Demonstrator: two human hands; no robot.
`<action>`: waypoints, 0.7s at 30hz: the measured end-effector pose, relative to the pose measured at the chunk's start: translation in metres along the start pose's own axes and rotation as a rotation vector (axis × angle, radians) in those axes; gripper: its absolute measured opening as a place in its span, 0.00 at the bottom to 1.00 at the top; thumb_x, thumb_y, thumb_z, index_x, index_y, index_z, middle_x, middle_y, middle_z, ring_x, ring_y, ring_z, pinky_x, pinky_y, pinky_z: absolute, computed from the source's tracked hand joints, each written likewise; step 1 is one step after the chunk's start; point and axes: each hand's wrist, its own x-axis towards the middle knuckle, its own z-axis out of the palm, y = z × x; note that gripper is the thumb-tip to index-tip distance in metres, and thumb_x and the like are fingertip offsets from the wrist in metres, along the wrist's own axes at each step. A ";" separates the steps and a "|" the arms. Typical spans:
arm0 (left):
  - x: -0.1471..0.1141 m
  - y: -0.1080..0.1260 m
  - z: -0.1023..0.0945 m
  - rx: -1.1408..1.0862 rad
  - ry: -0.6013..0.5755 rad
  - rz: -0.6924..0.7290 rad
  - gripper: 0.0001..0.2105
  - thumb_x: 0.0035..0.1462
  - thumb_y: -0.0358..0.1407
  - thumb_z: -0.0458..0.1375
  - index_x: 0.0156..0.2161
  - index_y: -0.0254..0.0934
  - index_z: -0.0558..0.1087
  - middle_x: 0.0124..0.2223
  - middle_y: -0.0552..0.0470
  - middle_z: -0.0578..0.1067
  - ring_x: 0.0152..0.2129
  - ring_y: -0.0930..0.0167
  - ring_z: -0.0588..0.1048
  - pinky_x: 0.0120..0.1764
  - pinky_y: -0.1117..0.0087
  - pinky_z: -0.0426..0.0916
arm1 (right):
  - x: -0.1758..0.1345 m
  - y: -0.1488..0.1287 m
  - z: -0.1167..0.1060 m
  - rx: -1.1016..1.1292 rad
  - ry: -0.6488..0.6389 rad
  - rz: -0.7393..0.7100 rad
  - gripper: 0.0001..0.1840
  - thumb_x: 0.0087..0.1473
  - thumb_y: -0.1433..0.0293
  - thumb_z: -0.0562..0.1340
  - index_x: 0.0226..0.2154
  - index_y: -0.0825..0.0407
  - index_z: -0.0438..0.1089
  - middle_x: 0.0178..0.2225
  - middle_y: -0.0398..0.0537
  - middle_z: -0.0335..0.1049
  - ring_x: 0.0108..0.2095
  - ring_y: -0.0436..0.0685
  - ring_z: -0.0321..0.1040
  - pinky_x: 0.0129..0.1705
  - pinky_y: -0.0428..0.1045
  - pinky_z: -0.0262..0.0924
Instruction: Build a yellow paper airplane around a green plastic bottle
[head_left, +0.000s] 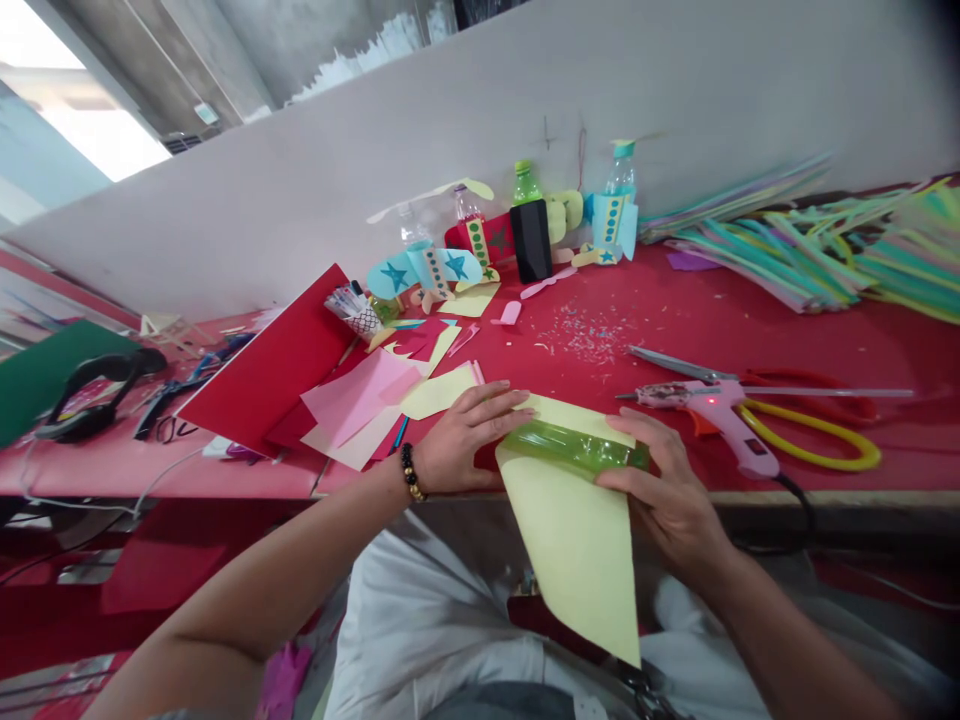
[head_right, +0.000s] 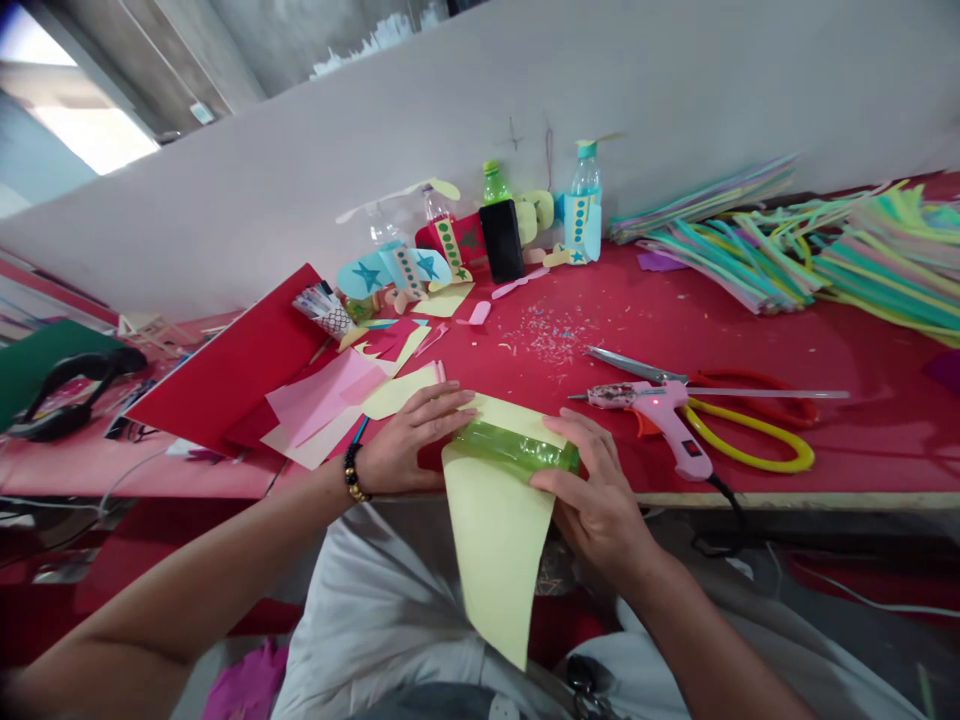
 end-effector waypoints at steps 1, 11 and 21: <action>0.001 0.001 0.003 -0.015 0.028 0.005 0.39 0.52 0.48 0.64 0.65 0.43 0.55 0.65 0.43 0.62 0.65 0.56 0.54 0.64 0.52 0.55 | 0.000 0.001 -0.001 0.013 0.012 0.023 0.10 0.53 0.79 0.63 0.34 0.49 0.73 0.59 0.52 0.58 0.60 0.69 0.57 0.55 0.68 0.59; 0.015 -0.002 0.018 -0.245 0.375 0.078 0.13 0.57 0.35 0.64 0.47 0.39 0.71 0.52 0.41 0.77 0.55 0.61 0.71 0.54 0.52 0.69 | -0.001 0.003 -0.007 0.105 -0.032 0.099 0.10 0.54 0.79 0.61 0.36 0.49 0.73 0.59 0.54 0.57 0.60 0.69 0.56 0.55 0.68 0.57; 0.016 -0.003 0.017 -0.403 0.428 0.098 0.03 0.58 0.34 0.63 0.37 0.37 0.77 0.46 0.41 0.80 0.48 0.61 0.77 0.51 0.53 0.71 | -0.007 -0.001 -0.006 0.016 0.033 -0.009 0.13 0.50 0.83 0.62 0.36 0.51 0.74 0.57 0.55 0.62 0.59 0.72 0.56 0.54 0.68 0.59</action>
